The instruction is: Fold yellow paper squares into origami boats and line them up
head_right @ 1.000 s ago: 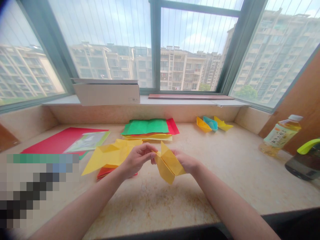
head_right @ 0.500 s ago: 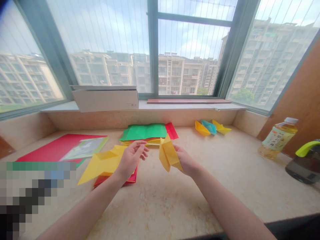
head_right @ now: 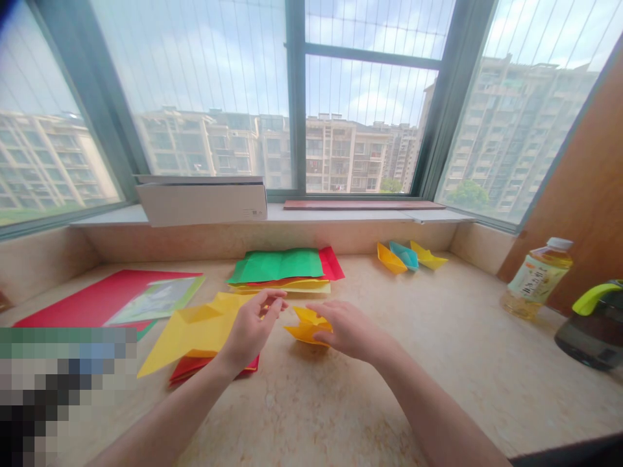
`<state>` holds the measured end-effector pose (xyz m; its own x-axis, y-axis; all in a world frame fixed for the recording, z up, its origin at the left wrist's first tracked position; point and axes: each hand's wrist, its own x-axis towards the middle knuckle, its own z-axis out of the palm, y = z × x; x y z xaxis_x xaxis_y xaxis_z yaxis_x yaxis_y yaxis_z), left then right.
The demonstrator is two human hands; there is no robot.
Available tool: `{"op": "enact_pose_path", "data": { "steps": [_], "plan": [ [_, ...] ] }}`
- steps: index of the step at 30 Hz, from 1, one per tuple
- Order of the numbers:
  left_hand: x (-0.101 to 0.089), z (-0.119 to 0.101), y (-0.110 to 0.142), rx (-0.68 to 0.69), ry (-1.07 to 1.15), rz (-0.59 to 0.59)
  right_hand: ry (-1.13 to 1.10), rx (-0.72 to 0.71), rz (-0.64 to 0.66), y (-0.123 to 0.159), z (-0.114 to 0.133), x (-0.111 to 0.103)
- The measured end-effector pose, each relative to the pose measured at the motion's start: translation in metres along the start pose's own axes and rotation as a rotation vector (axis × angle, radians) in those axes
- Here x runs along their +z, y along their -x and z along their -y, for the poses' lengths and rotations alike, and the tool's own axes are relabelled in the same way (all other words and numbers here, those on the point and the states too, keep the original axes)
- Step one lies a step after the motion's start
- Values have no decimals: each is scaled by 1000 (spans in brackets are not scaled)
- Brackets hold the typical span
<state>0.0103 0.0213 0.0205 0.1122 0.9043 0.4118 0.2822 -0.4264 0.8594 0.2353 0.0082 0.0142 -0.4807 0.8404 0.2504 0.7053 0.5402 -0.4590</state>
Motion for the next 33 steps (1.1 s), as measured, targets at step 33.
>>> {"op": "enact_pose_path", "data": {
  "steps": [33],
  "plan": [
    [-8, 23, 0, 641, -535, 164, 478, 949, -160, 21, -117, -60]
  ]
}}
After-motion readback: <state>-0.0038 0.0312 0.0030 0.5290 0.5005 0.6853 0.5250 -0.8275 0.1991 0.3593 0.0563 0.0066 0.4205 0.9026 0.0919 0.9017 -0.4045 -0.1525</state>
